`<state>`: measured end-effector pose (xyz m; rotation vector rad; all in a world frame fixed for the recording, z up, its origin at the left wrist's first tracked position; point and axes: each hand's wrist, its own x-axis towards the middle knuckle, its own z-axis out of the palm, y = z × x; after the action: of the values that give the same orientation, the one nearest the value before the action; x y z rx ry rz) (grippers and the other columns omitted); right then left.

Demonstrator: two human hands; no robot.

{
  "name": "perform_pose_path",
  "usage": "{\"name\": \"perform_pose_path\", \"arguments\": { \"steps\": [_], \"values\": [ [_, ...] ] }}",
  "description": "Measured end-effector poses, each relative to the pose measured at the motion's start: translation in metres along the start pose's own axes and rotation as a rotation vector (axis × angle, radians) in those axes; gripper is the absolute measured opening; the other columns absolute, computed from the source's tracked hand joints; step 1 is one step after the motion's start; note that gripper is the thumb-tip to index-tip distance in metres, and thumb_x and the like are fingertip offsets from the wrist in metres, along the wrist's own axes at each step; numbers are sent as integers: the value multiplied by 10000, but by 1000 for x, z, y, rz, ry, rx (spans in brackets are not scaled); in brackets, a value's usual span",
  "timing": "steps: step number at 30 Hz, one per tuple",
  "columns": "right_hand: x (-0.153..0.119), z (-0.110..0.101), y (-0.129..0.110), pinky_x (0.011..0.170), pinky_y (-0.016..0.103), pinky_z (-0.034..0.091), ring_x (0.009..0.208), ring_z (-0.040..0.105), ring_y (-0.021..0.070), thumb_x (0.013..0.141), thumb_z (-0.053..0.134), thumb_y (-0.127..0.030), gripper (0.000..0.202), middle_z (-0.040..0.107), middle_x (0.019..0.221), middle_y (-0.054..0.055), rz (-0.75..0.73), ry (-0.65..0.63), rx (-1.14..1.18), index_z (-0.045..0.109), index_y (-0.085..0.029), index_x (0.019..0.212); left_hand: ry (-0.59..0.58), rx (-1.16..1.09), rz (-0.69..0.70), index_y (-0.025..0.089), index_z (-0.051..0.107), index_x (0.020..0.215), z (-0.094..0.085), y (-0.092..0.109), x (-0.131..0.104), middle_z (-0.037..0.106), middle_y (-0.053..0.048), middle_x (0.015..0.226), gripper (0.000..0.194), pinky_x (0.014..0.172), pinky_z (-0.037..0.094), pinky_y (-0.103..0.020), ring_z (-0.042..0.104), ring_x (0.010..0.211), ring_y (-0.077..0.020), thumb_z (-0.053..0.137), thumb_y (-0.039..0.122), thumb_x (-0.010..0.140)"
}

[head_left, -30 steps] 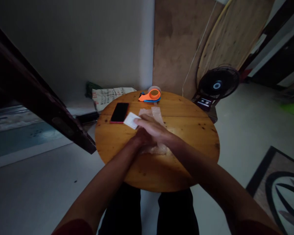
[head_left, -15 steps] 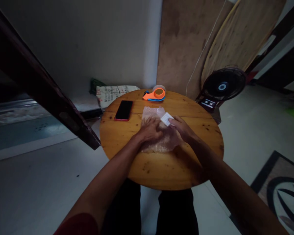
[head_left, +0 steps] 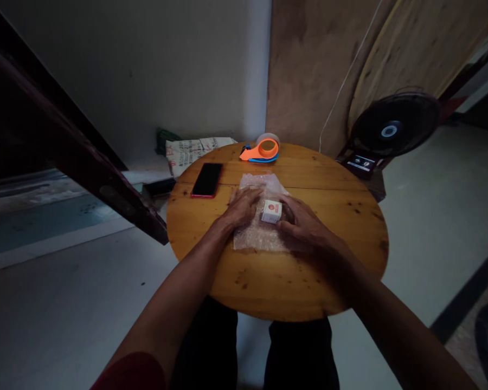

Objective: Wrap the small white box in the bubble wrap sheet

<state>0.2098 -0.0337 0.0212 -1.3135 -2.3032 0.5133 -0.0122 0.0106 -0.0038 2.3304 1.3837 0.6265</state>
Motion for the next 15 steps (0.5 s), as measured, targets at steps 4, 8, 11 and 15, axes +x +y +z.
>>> {"name": "perform_pose_path", "arguments": {
  "steps": [4, 8, 11, 15],
  "values": [
    [0, -2, 16, 1129, 525, 269, 1403, 316, 360, 803, 557, -409, 718, 383, 1512, 196, 72, 49, -242, 417, -101, 1436, -12, 19, -40, 187, 435, 1434, -3, 4, -1, 456, -77, 1494, 602, 1198, 176, -533, 329, 1426, -256, 412, 130, 836],
    [0, -5, 19, 1098, 556, 307, 1391, 336, 372, 857, 511, -442, 564, 432, 1482, 181, 143, 31, -358, 547, -147, 1336, 16, -13, -39, 204, 486, 1400, -4, 6, -1, 485, -61, 1473, 591, 1200, 201, -520, 336, 1423, -259, 427, 117, 818],
    [2, -7, 12, 1096, 551, 309, 1401, 326, 353, 868, 515, -453, 549, 388, 1520, 152, 99, -36, -344, 541, -193, 1351, 70, -93, -3, 212, 549, 1343, -6, 7, -1, 524, -50, 1437, 563, 1197, 243, -481, 345, 1416, -244, 461, 110, 796],
    [7, -10, 5, 1091, 566, 301, 1395, 331, 371, 814, 597, -375, 568, 357, 1537, 160, 91, -121, -330, 547, -188, 1347, 11, -230, 107, 235, 523, 1363, -11, 8, -4, 466, -53, 1471, 608, 1136, 368, -397, 410, 1371, -233, 567, 187, 759]
  ]
}}
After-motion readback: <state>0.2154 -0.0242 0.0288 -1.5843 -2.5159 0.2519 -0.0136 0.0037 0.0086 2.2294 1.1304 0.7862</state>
